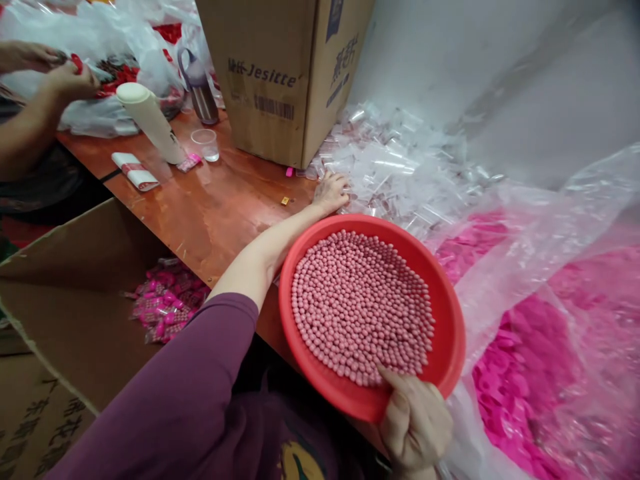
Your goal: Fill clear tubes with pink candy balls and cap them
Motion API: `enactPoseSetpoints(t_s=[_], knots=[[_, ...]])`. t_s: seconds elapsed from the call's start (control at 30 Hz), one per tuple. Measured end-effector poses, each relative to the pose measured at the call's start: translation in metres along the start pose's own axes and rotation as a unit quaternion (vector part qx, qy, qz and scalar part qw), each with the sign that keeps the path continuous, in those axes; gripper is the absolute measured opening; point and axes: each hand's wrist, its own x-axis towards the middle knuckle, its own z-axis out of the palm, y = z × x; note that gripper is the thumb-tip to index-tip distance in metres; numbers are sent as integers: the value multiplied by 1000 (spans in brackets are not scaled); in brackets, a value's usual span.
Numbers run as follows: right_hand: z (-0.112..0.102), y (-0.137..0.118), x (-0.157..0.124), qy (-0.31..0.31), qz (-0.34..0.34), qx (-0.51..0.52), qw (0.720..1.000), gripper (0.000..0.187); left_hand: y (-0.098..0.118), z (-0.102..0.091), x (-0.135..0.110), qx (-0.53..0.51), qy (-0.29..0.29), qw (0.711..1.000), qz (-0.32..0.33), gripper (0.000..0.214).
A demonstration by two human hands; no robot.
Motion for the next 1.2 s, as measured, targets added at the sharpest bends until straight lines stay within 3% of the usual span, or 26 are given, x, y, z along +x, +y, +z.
enactPoseSetpoints(t_s=[0.1,0.2,0.3,0.37,0.43,0.47,0.5,0.53,0.6,0.67,0.73,0.83,0.9,0.97,1.07,1.2], knots=[[-1,-2,2,2,-2,-5,1000,29,3,-5,8,-37,30,999,-1,32],[-1,-6,8,11,4,-6,1000,28,16,-13,13,-147,98,984,19,29],[-1,-10,12,18,16,-3,1000,27,38,-32,-6,-250,99,958,99,29],[0,-11,12,10,23,-4,1000,27,52,-52,-34,-334,5,919,211,31],[0,-11,12,4,27,-5,1000,27,61,-74,-64,-383,-181,850,312,39],[0,-11,12,3,27,-5,1000,27,63,-83,-75,-384,-269,817,336,47],[0,-11,12,3,27,-3,1000,27,62,-90,-82,-389,-318,797,335,49],[-1,-12,12,3,28,-1,1000,27,59,-95,-84,-401,-324,798,312,46],[-1,-13,14,5,29,3,1000,27,45,-92,-74,-436,-231,840,224,41],[-2,-15,15,5,31,5,999,27,24,-77,-52,-431,-107,886,136,46],[-2,-17,16,9,36,4,999,27,-1,-57,-34,-355,-78,924,114,53],[-3,-19,14,15,46,4,999,28,-38,-32,-35,-164,-156,961,159,69],[-3,-19,12,14,52,7,999,28,-56,-25,-53,-59,-232,955,176,81],[-3,-19,9,12,55,11,998,28,-65,-22,-72,4,-268,947,176,89],[-3,-17,6,5,52,16,998,28,-56,-15,-80,40,-267,947,176,85],[-4,-16,6,2,52,17,998,29,-18,7,-45,95,-220,954,181,70]])
